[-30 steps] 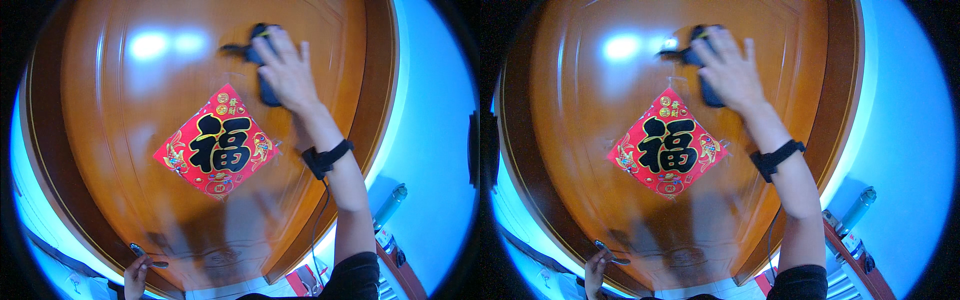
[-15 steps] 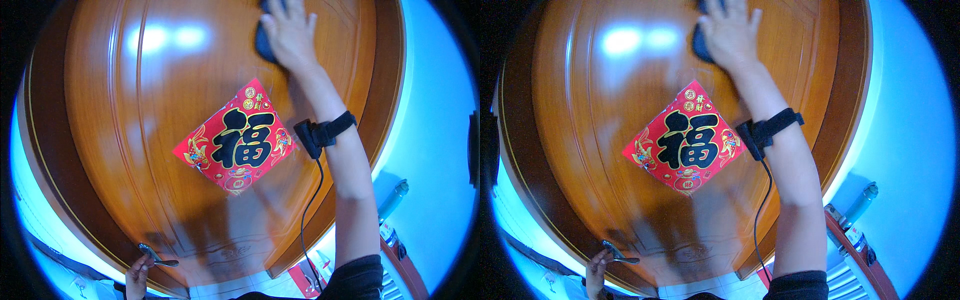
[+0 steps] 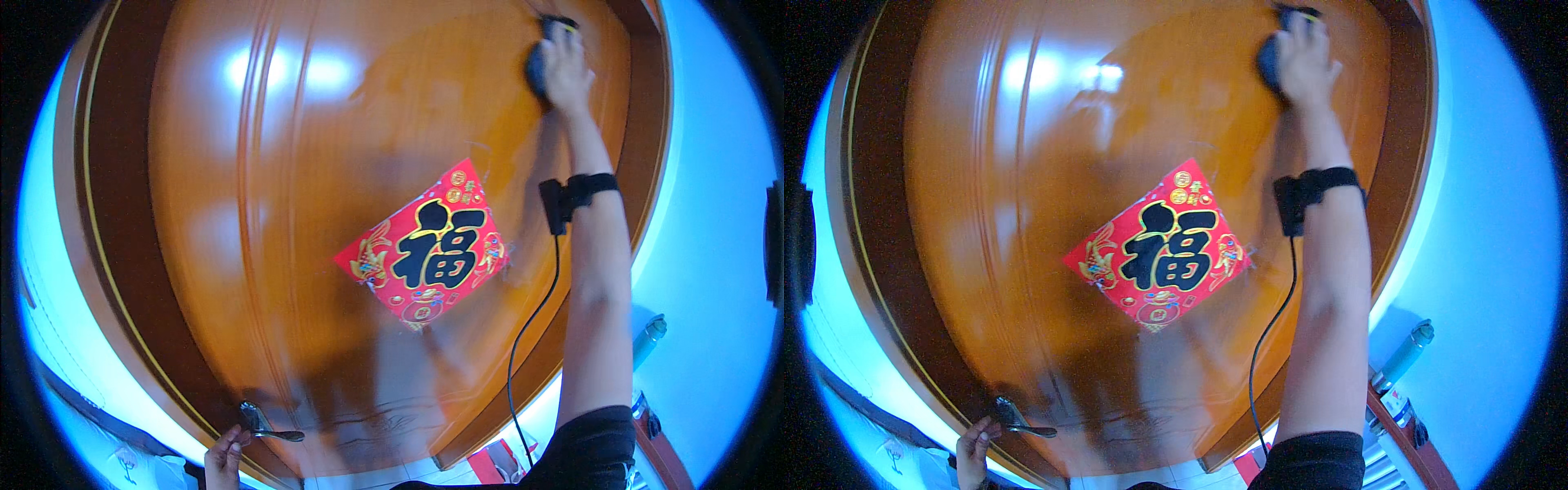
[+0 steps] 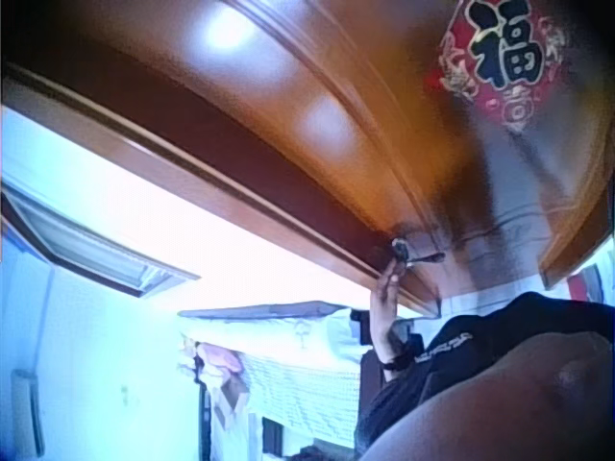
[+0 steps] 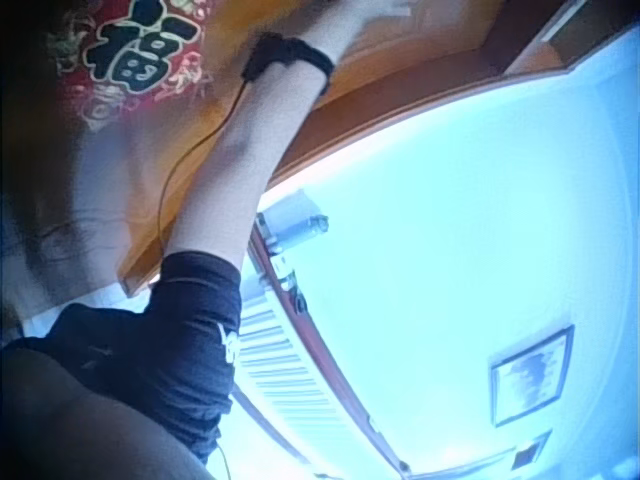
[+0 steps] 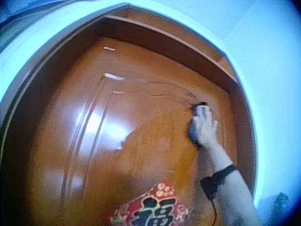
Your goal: The person cleans a wooden door using a cloth, wiping the surface, edges, and the handle.
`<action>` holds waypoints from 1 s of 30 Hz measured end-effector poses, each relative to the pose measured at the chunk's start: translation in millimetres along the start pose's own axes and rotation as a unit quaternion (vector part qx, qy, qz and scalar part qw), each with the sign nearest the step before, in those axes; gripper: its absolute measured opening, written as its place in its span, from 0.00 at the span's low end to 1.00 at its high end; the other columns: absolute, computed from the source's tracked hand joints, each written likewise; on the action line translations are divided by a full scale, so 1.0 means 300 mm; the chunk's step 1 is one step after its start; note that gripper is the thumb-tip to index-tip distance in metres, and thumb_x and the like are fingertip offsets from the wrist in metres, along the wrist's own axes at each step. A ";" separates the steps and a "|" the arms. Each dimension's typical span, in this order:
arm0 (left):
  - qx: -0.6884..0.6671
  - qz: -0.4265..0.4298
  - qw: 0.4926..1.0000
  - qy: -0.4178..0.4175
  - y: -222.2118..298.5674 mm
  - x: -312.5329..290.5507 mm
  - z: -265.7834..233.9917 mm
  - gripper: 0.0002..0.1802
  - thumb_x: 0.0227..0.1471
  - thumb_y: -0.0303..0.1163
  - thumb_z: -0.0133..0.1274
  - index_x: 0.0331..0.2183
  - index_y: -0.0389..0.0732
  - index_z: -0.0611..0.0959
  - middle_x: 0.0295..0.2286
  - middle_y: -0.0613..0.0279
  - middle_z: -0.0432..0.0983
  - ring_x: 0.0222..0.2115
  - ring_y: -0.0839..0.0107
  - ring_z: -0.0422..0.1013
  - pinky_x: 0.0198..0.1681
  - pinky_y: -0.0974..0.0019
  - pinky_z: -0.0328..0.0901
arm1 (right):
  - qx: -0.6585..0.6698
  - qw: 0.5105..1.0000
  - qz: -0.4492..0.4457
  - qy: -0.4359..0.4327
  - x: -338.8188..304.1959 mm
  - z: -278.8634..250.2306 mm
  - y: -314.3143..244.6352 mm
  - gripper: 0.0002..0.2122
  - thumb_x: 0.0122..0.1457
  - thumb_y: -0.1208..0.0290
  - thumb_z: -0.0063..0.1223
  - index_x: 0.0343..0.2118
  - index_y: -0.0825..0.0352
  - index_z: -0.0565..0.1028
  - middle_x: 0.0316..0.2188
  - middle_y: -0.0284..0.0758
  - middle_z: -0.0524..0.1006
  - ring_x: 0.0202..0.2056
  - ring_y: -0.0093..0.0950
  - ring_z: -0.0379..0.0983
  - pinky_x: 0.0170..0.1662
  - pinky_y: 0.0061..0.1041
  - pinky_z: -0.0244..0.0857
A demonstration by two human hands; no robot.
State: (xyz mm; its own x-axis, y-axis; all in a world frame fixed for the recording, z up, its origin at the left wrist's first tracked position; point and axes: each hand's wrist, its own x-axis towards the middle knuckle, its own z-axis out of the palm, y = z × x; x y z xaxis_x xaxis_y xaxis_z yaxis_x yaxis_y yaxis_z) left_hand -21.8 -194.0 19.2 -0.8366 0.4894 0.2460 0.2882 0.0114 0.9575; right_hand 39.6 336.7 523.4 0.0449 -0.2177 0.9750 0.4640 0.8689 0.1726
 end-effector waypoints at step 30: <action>-0.021 -0.011 0.999 0.038 -0.004 -0.058 -0.098 0.20 0.60 0.32 0.39 0.50 0.31 0.69 0.44 0.52 0.73 0.46 0.67 0.68 0.52 0.69 0.57 | 0.010 0.997 -0.006 -0.074 0.127 -0.019 -0.530 0.25 0.63 0.57 0.32 0.62 0.57 0.49 0.63 0.45 0.41 0.63 0.46 0.37 0.60 0.54 0.31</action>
State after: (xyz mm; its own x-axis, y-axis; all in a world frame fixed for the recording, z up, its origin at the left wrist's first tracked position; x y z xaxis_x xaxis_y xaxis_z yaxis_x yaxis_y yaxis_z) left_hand -21.3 -228.2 18.4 -0.8764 0.4213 0.2334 0.2501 -0.0161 0.9681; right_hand -27.4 187.8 532.2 -0.0930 -0.1620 0.9824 0.4462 0.8753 0.1866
